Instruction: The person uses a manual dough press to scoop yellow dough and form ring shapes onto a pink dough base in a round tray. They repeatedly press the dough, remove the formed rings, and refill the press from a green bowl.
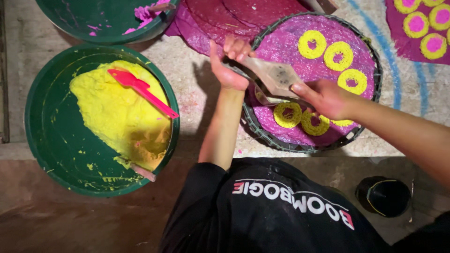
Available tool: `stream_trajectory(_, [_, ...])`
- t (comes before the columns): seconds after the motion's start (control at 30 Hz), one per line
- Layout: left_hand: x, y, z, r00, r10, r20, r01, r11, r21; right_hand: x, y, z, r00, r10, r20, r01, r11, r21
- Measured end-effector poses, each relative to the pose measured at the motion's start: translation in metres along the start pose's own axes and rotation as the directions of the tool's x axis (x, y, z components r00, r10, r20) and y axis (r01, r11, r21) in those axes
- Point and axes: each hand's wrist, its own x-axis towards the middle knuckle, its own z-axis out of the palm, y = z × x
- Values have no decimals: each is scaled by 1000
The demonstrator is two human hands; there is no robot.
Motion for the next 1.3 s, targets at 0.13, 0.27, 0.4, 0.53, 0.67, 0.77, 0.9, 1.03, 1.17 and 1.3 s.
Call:
stream_trajectory(0.13, [-2, -23, -12, 993, 19, -113, -21, 1000, -16, -4, 9, -13, 992, 128, -22, -130, 980, -148])
stream_trajectory(0.27, [15, -30, -13, 991, 4, -133, -5, 1000, -9, -1, 15, -15, 981, -16, -193, -30, 972, -232])
stream_trajectory(0.4, [32, -15, -4, 998, 14, -64, -8, 996, 83, 9, 14, -3, 942, -140, -304, 83, 978, -193])
stream_trajectory(0.53, [30, 4, 6, 999, 24, -34, -18, 989, 149, 17, 4, 12, 953, -169, -251, 148, 984, -99])
stream_trajectory(0.67, [16, 9, 4, 990, 44, -137, -18, 983, 181, 13, 2, 20, 973, -135, -185, 125, 990, -63])
stream_trajectory(0.77, [6, -6, -8, 977, 61, -204, -29, 987, 156, 10, 8, 13, 995, -6, -100, 1, 999, -48])
stream_trajectory(0.9, [2, -33, -31, 997, 10, -75, -5, 998, 63, 6, 32, -11, 981, 96, -167, -128, 973, -190])
stream_trajectory(1.03, [1, -33, -39, 946, -50, -320, 216, 832, 510, -13, 78, -32, 913, -188, -362, 153, 980, -126])
stream_trajectory(1.17, [-29, -9, -23, 924, -332, -187, 158, -111, 981, -30, 125, -16, 825, -205, -527, 360, 909, 209])
stream_trajectory(1.3, [-63, -2, -1, 862, -466, -199, -150, -610, 778, -31, 154, 30, 754, -189, -629, 581, 638, 505])
